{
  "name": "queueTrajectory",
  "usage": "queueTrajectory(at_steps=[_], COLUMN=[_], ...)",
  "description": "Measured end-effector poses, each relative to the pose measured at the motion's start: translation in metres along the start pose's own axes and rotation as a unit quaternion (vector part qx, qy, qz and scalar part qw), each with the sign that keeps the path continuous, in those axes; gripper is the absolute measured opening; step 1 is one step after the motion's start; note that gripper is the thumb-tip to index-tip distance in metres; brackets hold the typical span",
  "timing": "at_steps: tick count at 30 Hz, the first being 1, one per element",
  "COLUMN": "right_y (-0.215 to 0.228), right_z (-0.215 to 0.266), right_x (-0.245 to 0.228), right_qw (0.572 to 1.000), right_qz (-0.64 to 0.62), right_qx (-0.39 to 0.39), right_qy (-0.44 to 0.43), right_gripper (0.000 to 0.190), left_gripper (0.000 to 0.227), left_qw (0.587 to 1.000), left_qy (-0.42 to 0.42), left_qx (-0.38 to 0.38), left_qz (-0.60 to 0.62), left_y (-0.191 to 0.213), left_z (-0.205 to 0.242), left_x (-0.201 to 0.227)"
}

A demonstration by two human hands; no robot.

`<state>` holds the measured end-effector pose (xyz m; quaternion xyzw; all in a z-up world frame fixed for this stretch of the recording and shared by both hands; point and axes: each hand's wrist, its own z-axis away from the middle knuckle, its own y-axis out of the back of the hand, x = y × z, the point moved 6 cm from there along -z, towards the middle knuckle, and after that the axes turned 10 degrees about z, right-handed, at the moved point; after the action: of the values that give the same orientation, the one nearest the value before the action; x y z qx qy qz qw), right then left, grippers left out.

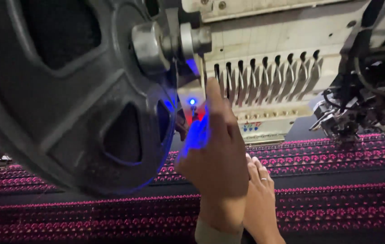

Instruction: Operating a control panel and performing manual thread adjustments and threading on an industrial multi-head embroidery machine.

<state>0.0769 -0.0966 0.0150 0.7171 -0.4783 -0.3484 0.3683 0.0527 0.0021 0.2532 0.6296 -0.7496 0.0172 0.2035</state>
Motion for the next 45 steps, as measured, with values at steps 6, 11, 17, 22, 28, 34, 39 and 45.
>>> queueTrajectory(at_steps=[6, 11, 17, 22, 28, 34, 39, 45], right_y=[-0.006, 0.005, 0.144, 0.174, 0.107, 0.133, 0.169, 0.175], right_z=[-0.001, -0.014, -0.047, -0.104, -0.104, -0.105, -0.113, -0.116], right_x=[0.004, 0.009, -0.022, -0.044, -0.019, -0.022, -0.017, -0.033], right_qw=[1.000, 0.994, 0.906, 0.880, 0.869, 0.830, 0.940, 0.951], right_qz=[-0.004, -0.097, -0.366, -0.472, -0.420, -0.495, -0.331, -0.308], right_qx=[0.012, 0.013, 0.123, 0.048, -0.242, -0.257, -0.069, 0.023], right_qy=[0.009, -0.049, -0.175, -0.028, -0.098, -0.022, -0.036, 0.018], right_gripper=[0.064, 0.054, 0.023, 0.052, 0.059, 0.018, 0.020, 0.010], left_gripper=[0.016, 0.006, 0.016, 0.005, 0.029, 0.006, 0.018, 0.021], left_qw=[0.994, 0.979, 0.858, 0.899, 0.768, 0.505, 0.565, 0.516], left_qy=[-0.011, 0.189, 0.384, 0.198, 0.326, 0.530, 0.557, 0.552], left_qx=[0.078, -0.043, -0.283, -0.136, -0.330, -0.126, -0.063, -0.121], left_qz=[-0.070, 0.066, 0.192, 0.367, 0.442, 0.669, 0.605, 0.643], left_y=[-0.002, 0.006, -0.028, 0.000, -0.013, -0.058, -0.038, -0.062], left_z=[-0.005, 0.034, 0.066, 0.074, 0.111, 0.091, 0.075, 0.089], left_x=[-0.004, -0.036, -0.073, -0.087, -0.091, -0.062, -0.062, -0.058])
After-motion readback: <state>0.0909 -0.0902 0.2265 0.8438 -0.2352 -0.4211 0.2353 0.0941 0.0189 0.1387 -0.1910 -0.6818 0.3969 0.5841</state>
